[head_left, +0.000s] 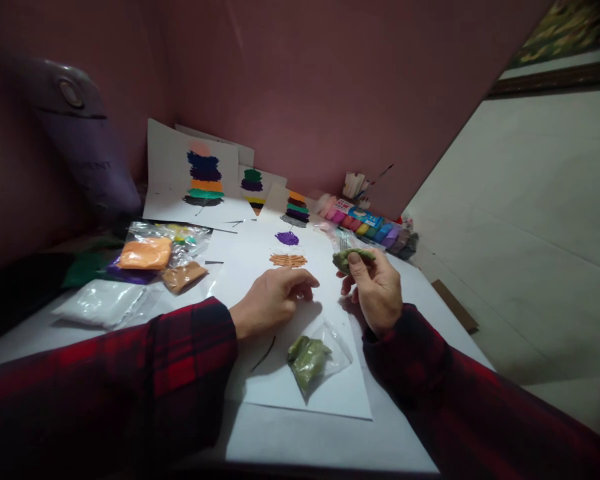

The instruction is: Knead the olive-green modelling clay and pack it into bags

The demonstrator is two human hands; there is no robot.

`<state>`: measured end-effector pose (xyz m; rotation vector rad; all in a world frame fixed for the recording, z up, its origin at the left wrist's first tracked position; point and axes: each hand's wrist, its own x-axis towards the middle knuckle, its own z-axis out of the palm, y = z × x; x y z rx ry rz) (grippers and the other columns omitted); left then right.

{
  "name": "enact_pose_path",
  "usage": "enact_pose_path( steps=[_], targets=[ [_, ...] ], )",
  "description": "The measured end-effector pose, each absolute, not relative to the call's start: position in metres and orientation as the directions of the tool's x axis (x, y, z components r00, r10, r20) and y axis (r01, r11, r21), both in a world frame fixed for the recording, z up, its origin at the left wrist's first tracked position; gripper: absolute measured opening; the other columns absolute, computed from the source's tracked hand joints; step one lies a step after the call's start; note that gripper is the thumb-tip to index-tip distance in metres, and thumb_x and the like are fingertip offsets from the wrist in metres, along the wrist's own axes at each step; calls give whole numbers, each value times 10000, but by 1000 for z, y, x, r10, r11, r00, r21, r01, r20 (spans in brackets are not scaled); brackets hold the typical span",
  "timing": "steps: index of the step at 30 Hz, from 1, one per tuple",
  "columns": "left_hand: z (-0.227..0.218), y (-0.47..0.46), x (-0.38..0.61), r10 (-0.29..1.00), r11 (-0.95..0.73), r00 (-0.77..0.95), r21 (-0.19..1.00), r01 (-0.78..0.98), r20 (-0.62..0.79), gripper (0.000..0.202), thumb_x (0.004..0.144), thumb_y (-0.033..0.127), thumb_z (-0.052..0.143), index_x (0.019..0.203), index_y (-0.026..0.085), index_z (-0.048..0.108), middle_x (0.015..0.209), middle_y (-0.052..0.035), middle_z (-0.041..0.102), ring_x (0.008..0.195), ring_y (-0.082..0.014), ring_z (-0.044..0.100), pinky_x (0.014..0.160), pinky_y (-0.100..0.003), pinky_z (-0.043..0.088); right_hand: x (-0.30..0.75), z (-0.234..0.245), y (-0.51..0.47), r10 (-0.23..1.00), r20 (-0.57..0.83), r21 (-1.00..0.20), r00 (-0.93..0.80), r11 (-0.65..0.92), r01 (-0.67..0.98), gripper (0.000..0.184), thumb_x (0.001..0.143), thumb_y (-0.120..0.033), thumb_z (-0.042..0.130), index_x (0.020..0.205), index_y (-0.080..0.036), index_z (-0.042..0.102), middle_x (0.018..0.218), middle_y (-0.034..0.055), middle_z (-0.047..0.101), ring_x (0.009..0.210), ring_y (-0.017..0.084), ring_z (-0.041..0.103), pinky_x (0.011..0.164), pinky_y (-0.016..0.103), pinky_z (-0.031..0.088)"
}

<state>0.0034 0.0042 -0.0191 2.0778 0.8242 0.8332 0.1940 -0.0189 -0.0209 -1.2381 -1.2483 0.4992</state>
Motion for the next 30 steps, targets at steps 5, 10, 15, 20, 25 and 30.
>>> enact_pose_path(
  steps=[5,10,15,20,25,30],
  targets=[
    [-18,7,5,840,-408,463,891,199,281,231,735,-7,574,888,135,673,740,5,589,639,-117,508,617,-265,439,195,-19,-19,802,489,-870,345,418,261,312,876,-496,644,879,-193,573,598,-21,633,363,79,484,281,174,310],
    [-17,6,6,863,-406,391,900,158,320,29,817,146,633,826,139,659,730,-8,622,684,-136,549,656,-290,447,190,-20,-25,873,460,-884,161,432,179,277,865,-451,679,874,-177,639,564,-29,606,370,68,446,306,178,302],
    [-15,4,5,736,-525,538,848,72,411,323,759,114,698,1069,161,623,841,-20,670,728,-142,594,647,-279,468,185,-16,-33,920,393,-909,-6,389,149,301,819,-468,725,850,-187,623,626,-10,646,440,101,530,360,212,405],
    [-16,4,4,680,-601,561,797,57,473,208,813,127,652,1017,153,622,920,-59,700,763,-147,614,678,-289,496,184,-14,-33,949,310,-948,-55,313,63,344,780,-473,764,856,-198,572,628,-30,634,402,88,513,353,217,413],
    [-17,3,4,708,-594,521,801,75,477,186,838,133,617,1024,137,619,954,-78,710,767,-155,642,702,-306,519,185,-17,-32,928,345,-938,-140,345,-28,377,760,-435,796,967,-208,577,759,-13,654,454,86,547,348,206,424],
    [-16,2,4,752,-571,491,807,153,439,193,850,162,615,1042,140,623,964,-95,715,855,-203,671,777,-353,527,182,-17,-33,928,352,-936,-126,352,-23,399,719,-327,838,1009,-232,582,841,5,678,533,107,587,404,228,484]
  ],
)
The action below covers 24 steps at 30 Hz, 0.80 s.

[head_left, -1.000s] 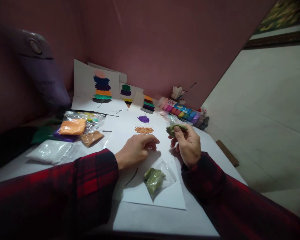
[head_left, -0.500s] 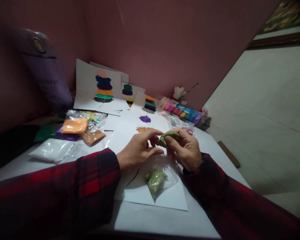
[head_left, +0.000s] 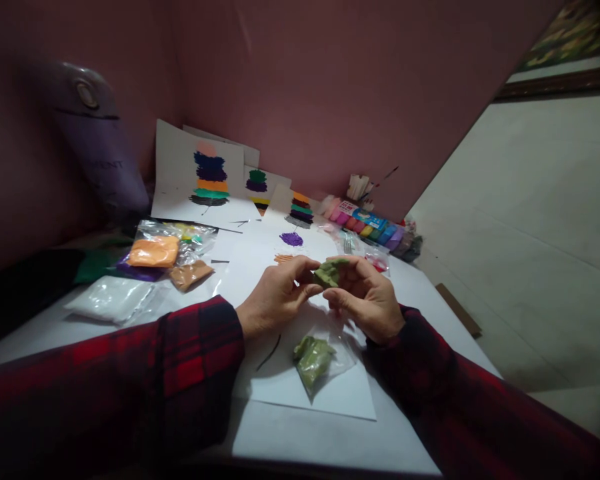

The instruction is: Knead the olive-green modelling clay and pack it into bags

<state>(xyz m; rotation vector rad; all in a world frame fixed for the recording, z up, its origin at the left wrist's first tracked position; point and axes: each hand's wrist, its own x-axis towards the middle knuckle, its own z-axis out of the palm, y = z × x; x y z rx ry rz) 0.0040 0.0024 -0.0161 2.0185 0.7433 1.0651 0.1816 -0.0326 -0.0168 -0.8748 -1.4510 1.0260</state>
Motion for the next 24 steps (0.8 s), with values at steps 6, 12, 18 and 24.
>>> enact_pose_path(
  steps=[6,12,18,24],
  targets=[
    [-12,0,4,762,-589,493,767,256,421,163,854,158,585,1012,133,619,946,-95,720,738,-173,649,670,-309,498,180,-16,-32,944,318,-948,-84,320,1,387,730,-336,827,1029,-212,616,783,12,683,493,113,580,392,250,499],
    [-10,-2,5,753,-612,495,737,286,434,112,839,141,552,938,137,604,810,-60,697,623,-150,616,607,-286,467,178,-18,-35,926,366,-930,-87,368,5,315,799,-279,771,1074,-203,637,774,6,678,497,108,594,414,241,513],
    [-13,0,8,804,-441,481,893,87,350,186,828,151,563,1014,144,568,901,-79,693,751,-180,652,656,-313,511,183,-22,-37,887,456,-869,-75,462,179,356,855,-276,711,1187,-216,598,889,47,719,547,124,621,463,264,528],
    [-12,3,7,789,-111,579,974,-196,207,261,817,340,684,914,116,590,820,-44,656,629,-112,587,592,-267,487,188,-25,-35,831,553,-753,-57,528,394,365,834,-304,723,1181,-239,628,949,62,729,728,183,686,565,296,558]
  ],
)
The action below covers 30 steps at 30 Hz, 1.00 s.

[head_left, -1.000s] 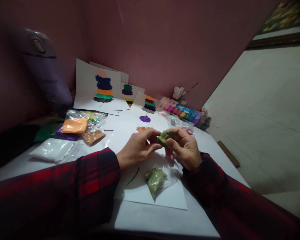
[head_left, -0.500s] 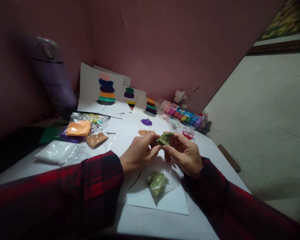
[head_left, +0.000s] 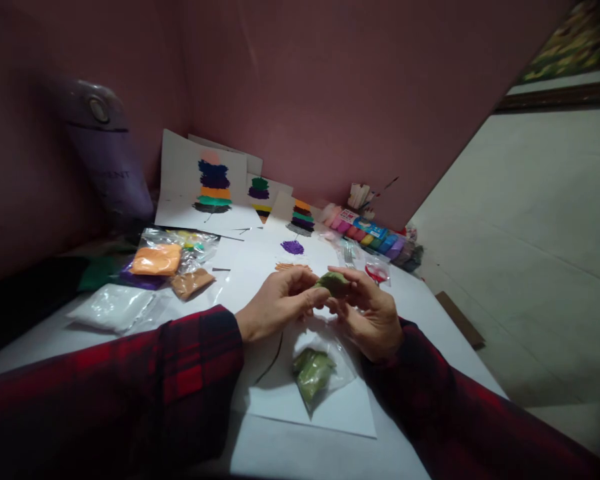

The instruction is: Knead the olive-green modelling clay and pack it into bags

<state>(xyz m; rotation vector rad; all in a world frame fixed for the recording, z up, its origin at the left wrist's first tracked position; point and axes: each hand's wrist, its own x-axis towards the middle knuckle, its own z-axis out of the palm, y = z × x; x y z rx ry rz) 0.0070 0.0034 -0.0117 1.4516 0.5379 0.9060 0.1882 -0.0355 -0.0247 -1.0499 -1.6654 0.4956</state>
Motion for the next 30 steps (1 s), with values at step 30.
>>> enact_pose_path(
  steps=[30],
  targets=[
    [-13,-1,3,739,-211,618,963,-166,269,433,779,279,704,1156,159,527,838,-35,653,736,-163,616,630,-291,470,184,-20,-39,895,444,-889,-50,447,105,364,893,-346,677,1218,-266,534,669,-48,613,452,107,539,424,240,432]
  ],
)
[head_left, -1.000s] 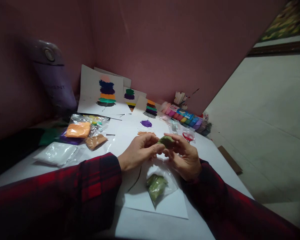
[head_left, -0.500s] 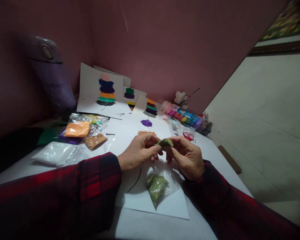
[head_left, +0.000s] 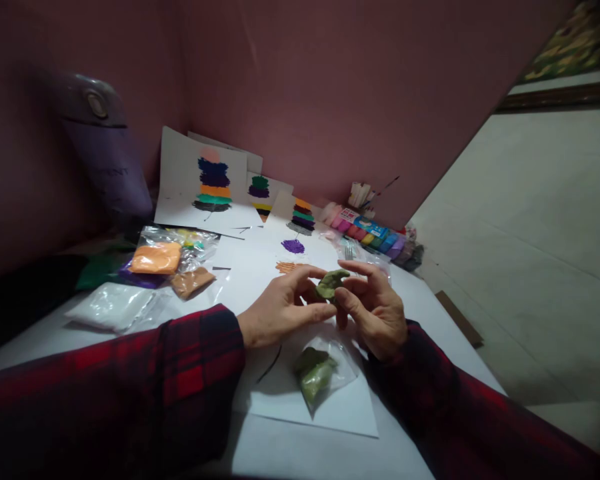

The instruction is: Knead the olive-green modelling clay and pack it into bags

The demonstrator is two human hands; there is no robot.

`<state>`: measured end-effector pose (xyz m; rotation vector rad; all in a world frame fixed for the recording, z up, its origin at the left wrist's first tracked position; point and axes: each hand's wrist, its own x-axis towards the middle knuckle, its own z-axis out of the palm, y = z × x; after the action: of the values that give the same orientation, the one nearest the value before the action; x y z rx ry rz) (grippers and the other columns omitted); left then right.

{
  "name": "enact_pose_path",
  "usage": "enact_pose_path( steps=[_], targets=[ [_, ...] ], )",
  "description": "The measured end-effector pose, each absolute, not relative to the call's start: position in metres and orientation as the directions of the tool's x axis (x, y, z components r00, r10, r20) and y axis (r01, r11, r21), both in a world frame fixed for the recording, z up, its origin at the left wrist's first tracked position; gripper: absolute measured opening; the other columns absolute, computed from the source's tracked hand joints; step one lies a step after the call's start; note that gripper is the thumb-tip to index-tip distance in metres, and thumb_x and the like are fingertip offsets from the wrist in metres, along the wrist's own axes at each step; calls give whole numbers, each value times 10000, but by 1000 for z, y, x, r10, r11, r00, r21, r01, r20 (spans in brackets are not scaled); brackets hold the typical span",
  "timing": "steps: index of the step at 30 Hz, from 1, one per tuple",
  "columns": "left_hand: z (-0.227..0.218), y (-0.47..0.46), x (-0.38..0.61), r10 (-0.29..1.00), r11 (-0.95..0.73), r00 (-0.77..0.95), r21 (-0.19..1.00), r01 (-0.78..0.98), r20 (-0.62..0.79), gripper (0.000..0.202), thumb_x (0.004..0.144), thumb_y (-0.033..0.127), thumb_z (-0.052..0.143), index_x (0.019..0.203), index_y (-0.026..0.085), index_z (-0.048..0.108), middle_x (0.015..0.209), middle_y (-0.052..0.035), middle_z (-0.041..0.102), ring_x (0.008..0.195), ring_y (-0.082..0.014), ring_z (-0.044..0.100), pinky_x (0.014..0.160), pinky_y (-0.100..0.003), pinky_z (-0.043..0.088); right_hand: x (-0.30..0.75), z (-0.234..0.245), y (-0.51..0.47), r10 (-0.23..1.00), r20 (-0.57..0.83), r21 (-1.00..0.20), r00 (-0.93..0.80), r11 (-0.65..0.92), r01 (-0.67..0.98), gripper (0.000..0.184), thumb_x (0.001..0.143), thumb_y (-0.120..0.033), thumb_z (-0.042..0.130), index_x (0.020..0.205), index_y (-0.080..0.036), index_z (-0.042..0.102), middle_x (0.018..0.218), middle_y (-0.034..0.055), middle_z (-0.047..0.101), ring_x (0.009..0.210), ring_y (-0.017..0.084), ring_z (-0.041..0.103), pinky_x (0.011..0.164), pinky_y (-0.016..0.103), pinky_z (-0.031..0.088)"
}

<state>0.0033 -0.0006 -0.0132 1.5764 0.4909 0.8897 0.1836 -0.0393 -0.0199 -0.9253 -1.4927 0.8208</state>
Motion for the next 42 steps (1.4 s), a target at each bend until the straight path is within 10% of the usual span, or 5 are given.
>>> enact_pose_path(
  steps=[13,31,42],
  targets=[
    [-20,2,6,748,-240,584,949,-206,316,325,771,237,683,1062,146,569,1066,-96,622,954,-224,609,824,-388,480,189,-22,-38,879,426,-867,-214,464,180,546,835,-336,746,1312,-248,495,708,-48,548,478,99,541,423,237,462],
    [-17,3,4,725,-231,609,947,-225,322,319,784,227,686,1081,120,641,1121,-118,642,1054,-255,604,935,-422,453,189,-22,-37,797,530,-801,-291,583,137,287,886,-237,690,1165,-258,630,671,-38,590,493,81,512,447,211,409],
    [-14,0,5,746,-174,622,971,-161,237,287,816,298,649,1039,122,611,842,-17,586,674,-118,525,600,-267,417,192,-26,-36,833,486,-842,-263,527,113,233,879,-259,702,1109,-282,679,674,-29,620,428,74,518,398,200,403]
  ],
)
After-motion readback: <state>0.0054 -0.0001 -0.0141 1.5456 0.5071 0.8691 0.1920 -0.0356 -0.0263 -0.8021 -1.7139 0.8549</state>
